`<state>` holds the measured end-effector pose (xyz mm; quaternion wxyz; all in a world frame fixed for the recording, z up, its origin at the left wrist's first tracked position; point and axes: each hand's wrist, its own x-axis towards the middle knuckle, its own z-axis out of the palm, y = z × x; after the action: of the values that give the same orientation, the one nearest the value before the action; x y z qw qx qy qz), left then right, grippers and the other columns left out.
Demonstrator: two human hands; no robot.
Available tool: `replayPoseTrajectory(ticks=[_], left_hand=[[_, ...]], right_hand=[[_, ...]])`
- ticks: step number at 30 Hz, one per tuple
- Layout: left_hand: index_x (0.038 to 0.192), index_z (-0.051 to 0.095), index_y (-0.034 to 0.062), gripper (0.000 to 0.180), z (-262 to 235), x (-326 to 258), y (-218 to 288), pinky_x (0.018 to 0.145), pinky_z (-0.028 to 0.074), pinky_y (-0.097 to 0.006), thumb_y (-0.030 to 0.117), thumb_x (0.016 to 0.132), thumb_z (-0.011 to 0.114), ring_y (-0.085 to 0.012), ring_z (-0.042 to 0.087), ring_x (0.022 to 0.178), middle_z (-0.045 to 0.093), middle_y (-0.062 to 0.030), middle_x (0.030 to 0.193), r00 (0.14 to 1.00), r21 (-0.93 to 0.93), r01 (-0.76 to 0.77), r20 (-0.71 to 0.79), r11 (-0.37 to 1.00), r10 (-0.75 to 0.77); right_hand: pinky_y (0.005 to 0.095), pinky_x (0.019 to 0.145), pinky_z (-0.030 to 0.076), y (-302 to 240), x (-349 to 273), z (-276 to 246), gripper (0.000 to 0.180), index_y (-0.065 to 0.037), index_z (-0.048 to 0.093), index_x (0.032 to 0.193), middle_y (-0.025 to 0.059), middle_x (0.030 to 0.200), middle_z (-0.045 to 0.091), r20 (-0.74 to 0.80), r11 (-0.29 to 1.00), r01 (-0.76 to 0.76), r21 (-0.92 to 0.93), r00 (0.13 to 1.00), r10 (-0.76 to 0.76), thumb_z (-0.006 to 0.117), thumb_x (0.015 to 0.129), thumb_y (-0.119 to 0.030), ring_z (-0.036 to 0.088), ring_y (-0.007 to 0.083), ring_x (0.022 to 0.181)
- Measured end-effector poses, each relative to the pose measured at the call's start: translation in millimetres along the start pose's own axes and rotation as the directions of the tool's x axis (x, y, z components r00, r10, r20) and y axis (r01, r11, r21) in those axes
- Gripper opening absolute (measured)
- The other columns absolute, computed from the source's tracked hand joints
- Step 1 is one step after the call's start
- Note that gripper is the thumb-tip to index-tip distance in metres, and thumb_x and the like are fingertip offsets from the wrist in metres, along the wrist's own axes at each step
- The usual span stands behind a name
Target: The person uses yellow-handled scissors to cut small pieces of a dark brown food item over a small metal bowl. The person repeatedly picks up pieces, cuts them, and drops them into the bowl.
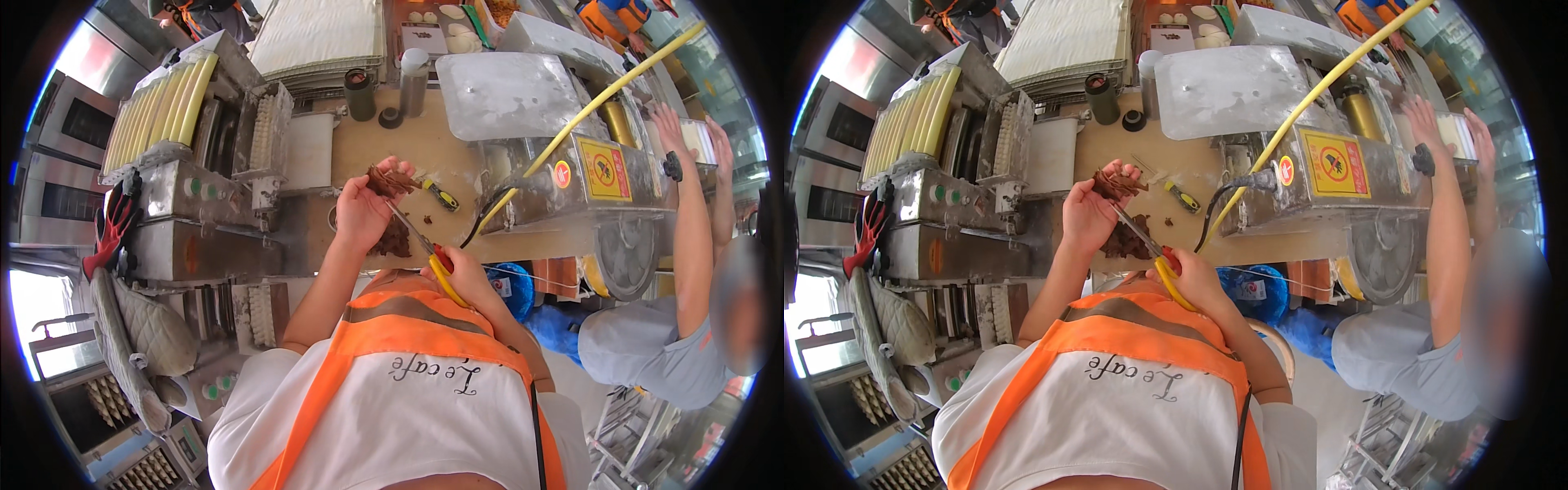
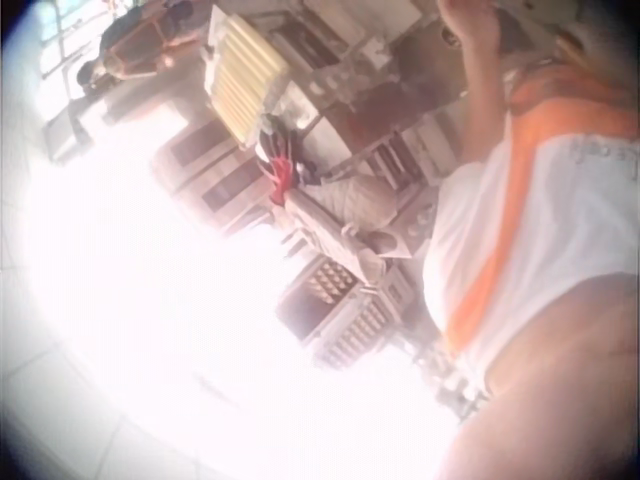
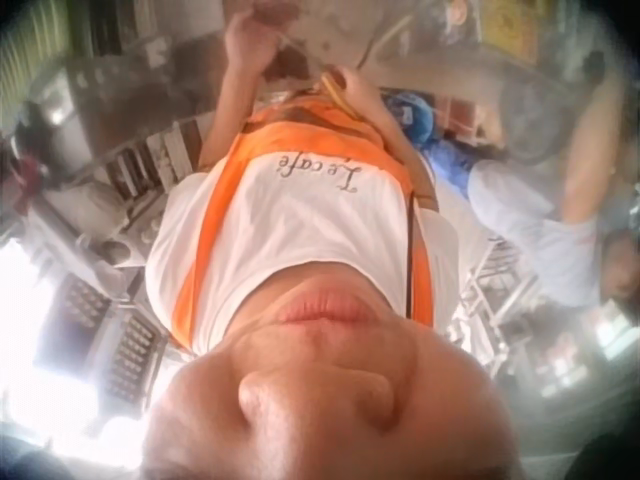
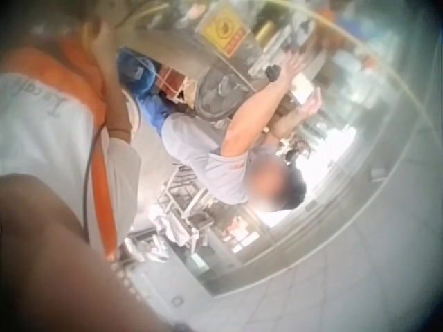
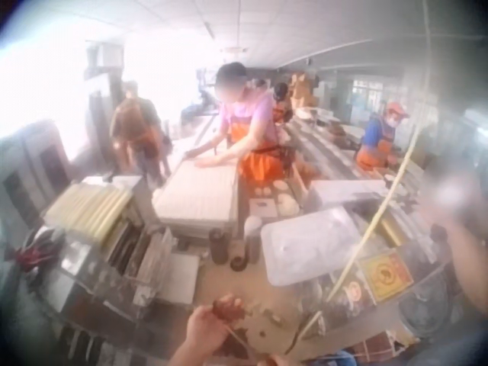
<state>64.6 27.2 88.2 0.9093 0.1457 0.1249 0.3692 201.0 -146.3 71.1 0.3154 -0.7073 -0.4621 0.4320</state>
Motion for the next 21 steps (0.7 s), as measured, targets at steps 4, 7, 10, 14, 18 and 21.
replayPoseTrajectory(ticks=[4,7,10,14,18,21], left_hand=[[0.122,0.040,-0.0068,0.046,4,1,-7,0.103,0.032,-0.038,0.018,0.085,0.029,-0.0316,0.039,0.123,0.046,-0.0193,0.125,0.999,0.007,0.030,-0.020,1.000,-0.029],[0.123,0.040,-0.0069,0.047,9,1,-10,0.104,0.031,-0.038,0.018,0.085,0.028,-0.0318,0.038,0.124,0.046,-0.0200,0.126,0.998,0.014,0.064,-0.021,0.998,-0.064],[0.123,0.040,-0.0070,0.048,8,0,-13,0.104,0.030,-0.038,0.019,0.085,0.028,-0.0318,0.038,0.125,0.046,-0.0202,0.126,0.996,0.036,0.087,-0.007,0.996,-0.087],[0.122,0.042,-0.0072,0.048,11,2,-18,0.105,0.029,-0.039,0.018,0.084,0.030,-0.0318,0.038,0.125,0.046,-0.0200,0.126,0.995,0.049,0.104,0.001,0.993,-0.104],[0.122,0.042,-0.0075,0.048,9,2,-21,0.106,0.028,-0.039,0.016,0.081,0.032,-0.0319,0.038,0.125,0.045,-0.0206,0.127,0.994,0.046,0.097,0.038,0.994,-0.099],[0.122,0.041,-0.0082,0.050,9,3,-24,0.106,0.028,-0.040,0.014,0.078,0.033,-0.0321,0.037,0.125,0.043,-0.0218,0.128,0.993,0.049,0.104,0.049,0.993,-0.106]], right_hand=[[0.0334,0.067,0.046,-13,0,-6,0.052,0.001,0.057,0.098,0.0154,0.084,0.062,0.032,0.999,-0.020,-0.030,0.999,0.021,0.070,0.073,-0.043,0.060,0.0280,0.076],[0.0336,0.067,0.046,-3,2,-3,0.051,0.001,0.057,0.097,0.0155,0.084,0.063,0.013,0.999,-0.020,0.028,1.000,0.020,0.069,0.073,-0.042,0.061,0.0283,0.076],[0.0295,0.058,0.043,4,-2,1,0.033,0.001,0.055,0.088,0.0094,0.073,0.060,-0.033,0.999,0.032,0.028,0.999,-0.031,0.067,0.078,-0.027,0.055,0.0179,0.065],[0.0313,0.060,0.046,5,-1,-2,0.039,0.001,0.057,0.094,0.0132,0.079,0.064,0.050,0.996,-0.073,0.041,0.996,0.071,0.068,0.077,-0.032,0.061,0.0239,0.069],[0.0255,0.050,0.042,-1,-6,-4,0.033,0.001,0.057,0.093,0.0070,0.076,0.064,0.130,0.935,-0.179,0.305,0.981,0.146,0.066,0.080,-0.028,0.058,0.0122,0.060],[0.0231,0.046,0.039,3,-5,-3,0.031,0.000,0.057,0.091,0.0031,0.071,0.060,0.094,0.946,-0.113,0.303,0.992,0.088,0.066,0.081,-0.028,0.053,0.0074,0.055]])
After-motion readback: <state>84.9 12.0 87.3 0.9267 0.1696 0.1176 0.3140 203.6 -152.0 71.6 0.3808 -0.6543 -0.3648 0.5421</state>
